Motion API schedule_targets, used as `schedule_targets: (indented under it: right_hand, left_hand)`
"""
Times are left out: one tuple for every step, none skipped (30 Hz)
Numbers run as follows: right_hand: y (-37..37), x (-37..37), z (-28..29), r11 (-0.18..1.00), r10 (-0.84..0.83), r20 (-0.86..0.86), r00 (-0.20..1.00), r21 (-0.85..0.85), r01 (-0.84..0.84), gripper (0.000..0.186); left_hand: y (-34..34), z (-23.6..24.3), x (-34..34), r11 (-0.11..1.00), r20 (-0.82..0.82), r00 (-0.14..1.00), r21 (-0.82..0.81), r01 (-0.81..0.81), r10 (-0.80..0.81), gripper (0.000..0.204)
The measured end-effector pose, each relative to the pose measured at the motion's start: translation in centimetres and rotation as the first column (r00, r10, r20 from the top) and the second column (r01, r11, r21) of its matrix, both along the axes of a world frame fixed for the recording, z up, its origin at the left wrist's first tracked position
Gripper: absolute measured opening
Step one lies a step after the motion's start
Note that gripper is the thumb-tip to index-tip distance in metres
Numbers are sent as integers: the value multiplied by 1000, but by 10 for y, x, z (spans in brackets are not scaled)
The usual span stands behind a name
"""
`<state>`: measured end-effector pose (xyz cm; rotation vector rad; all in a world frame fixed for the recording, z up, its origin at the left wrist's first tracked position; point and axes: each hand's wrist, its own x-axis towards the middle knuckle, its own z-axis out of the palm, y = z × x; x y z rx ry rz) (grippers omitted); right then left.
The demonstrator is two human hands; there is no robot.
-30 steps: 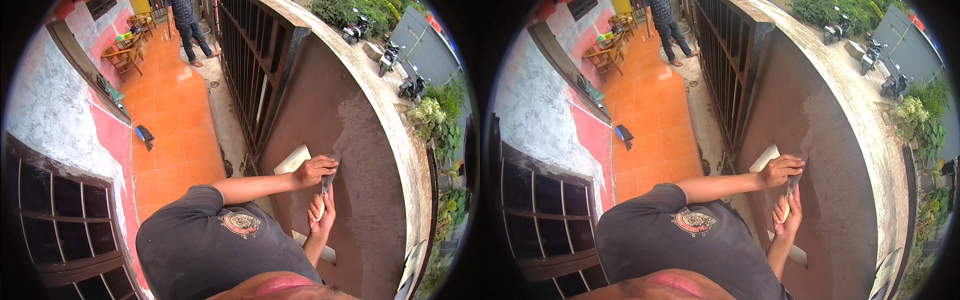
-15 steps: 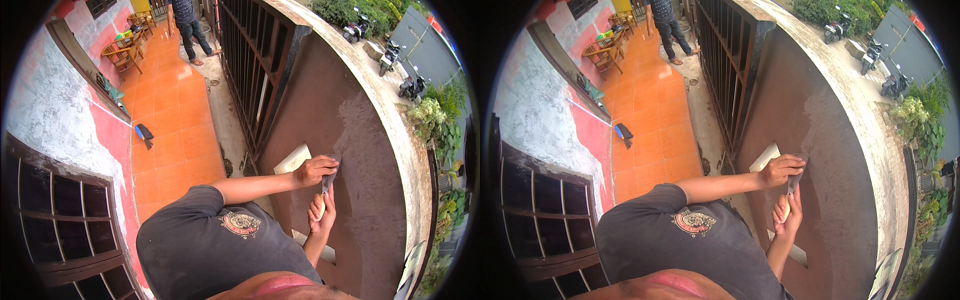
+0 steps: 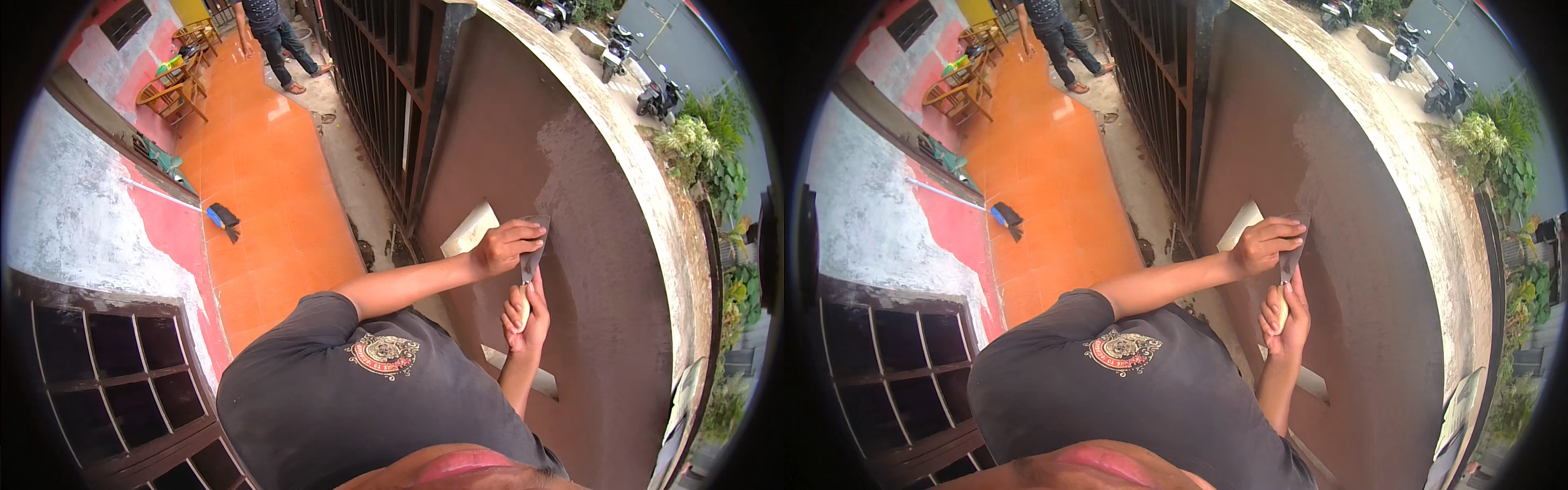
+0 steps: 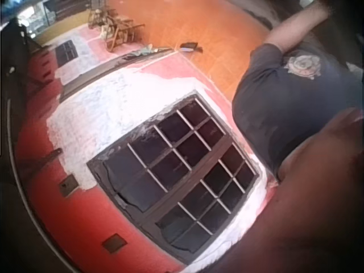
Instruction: The person uses a trowel to apply and smooth plaster on a curved exterior wall. They repeatedly scoop material from a hawk and spread it evenly across the surface, working methodically along the wall's curve.
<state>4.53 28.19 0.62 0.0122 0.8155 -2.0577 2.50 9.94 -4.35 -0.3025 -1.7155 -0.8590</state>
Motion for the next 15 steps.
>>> schedule_targets:
  right_hand:
    - [0,0,1,1000,-2,-20,1000,-16,2,56]
    - [0,0,1,1000,1,-14,1000,-10,-1,56]
    - [1,0,2,1000,5,-26,1000,-31,-6,56]
    - [1,0,2,1000,-1,-27,1000,-10,1,56]
    - [1,0,3,1000,15,-53,998,-14,-15,56]
    - [0,-1,5,1000,10,-40,999,21,-9,56]
    - [-1,-1,6,999,-7,-29,1000,34,7,56]
    - [-3,-1,8,999,-3,-29,1000,40,4,56]
    - [-5,-1,9,999,-2,-23,1000,45,4,56]
    - [-7,-1,11,1000,-6,-21,1000,16,6,56]
    - [-10,0,12,999,-9,-28,1000,40,10,56]
    - [-11,3,14,998,-25,-30,999,51,26,57]
    - [-14,4,14,998,-30,-41,999,50,32,57]
    - [-14,8,16,991,-22,-63,998,129,30,57]
    - [-16,9,16,990,-51,-50,997,129,57,57]
  left_hand:
    - [0,-1,0,1000,27,1000,1,-13,12,35]
    - [1,-2,0,1000,31,999,11,-17,16,36]
    - [0,-4,0,999,35,999,-13,-35,35,37]
    - [1,-5,-1,999,30,998,-23,-48,49,37]
    - [0,-6,-1,999,24,999,-29,-42,42,36]
    - [0,-7,-2,999,27,999,-10,-33,33,38]
    - [-1,-7,-2,999,3,999,-29,-33,33,41]
    - [-1,-7,-3,999,7,999,-16,-35,35,39]
    - [-2,-7,-4,999,20,999,-13,-40,40,39]
    - [-2,-7,-4,999,33,998,1,-53,53,39]
    - [-2,-7,-5,996,82,994,40,-74,70,38]
    - [-2,-6,-5,996,106,993,52,-67,61,36]
    - [-2,-6,-5,998,44,998,49,-38,36,36]
    - [-2,-5,-5,999,52,999,40,-15,13,35]
    - [-3,-5,-5,1000,-2,1000,8,9,-9,34]
